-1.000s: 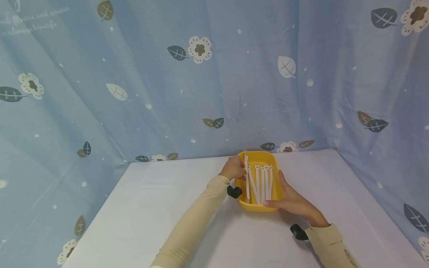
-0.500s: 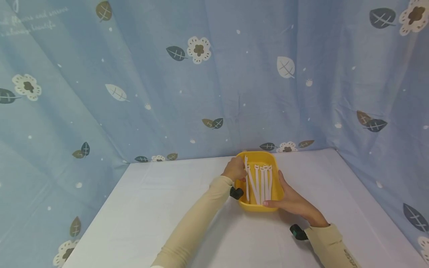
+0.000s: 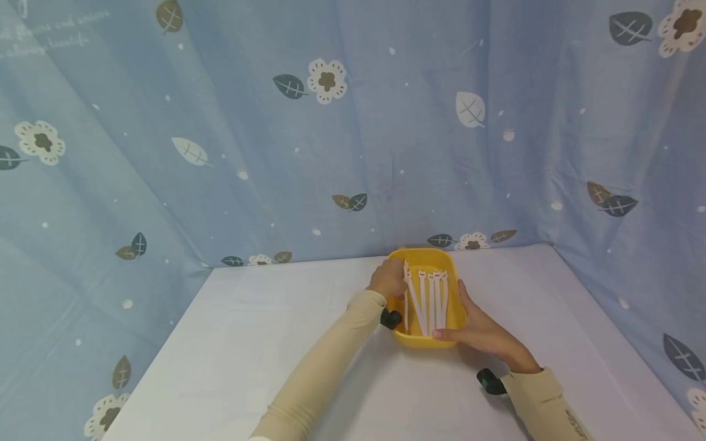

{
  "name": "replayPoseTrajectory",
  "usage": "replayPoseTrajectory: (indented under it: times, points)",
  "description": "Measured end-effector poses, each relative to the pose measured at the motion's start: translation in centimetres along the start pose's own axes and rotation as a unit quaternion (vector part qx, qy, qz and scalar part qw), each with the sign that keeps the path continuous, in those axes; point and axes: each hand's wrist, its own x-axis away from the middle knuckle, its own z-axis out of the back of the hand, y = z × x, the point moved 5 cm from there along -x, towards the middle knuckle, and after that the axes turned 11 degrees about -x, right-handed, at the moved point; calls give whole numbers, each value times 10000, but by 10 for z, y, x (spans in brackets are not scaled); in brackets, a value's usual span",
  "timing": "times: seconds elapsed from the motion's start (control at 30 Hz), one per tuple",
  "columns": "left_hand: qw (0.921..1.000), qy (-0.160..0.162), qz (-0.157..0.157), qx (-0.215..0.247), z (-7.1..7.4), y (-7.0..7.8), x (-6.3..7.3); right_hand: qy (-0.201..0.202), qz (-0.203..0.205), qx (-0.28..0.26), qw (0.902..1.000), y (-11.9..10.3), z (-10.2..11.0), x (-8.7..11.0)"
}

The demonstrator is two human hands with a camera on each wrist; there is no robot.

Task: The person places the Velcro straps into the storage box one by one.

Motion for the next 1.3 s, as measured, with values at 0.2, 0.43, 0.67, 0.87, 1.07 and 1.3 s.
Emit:
replayPoseTrajectory:
  times: [0.2,0.43,0.67,0.87,1.07,1.3]
  points:
    - [9998,2,-48,-211,0,1,2,-20,13,-53,10000,-2,-1,1]
    - [9996,-33,-16,-287,0,2,4,-4,-99,53,9999,-1,-1,2]
    - [9994,-87,6,-328,-2,2,3,43,-194,160,9997,0,-1,1]
    - [9999,-142,10,-85,-1,-1,4,83,-290,253,9992,3,-1,-2]
    - [9996,-184,-109,200,4,-3,6,68,-288,261,9992,3,-1,-1]
    - [9974,-166,-258,659,15,-13,8,101,-327,316,9989,3,0,-1]
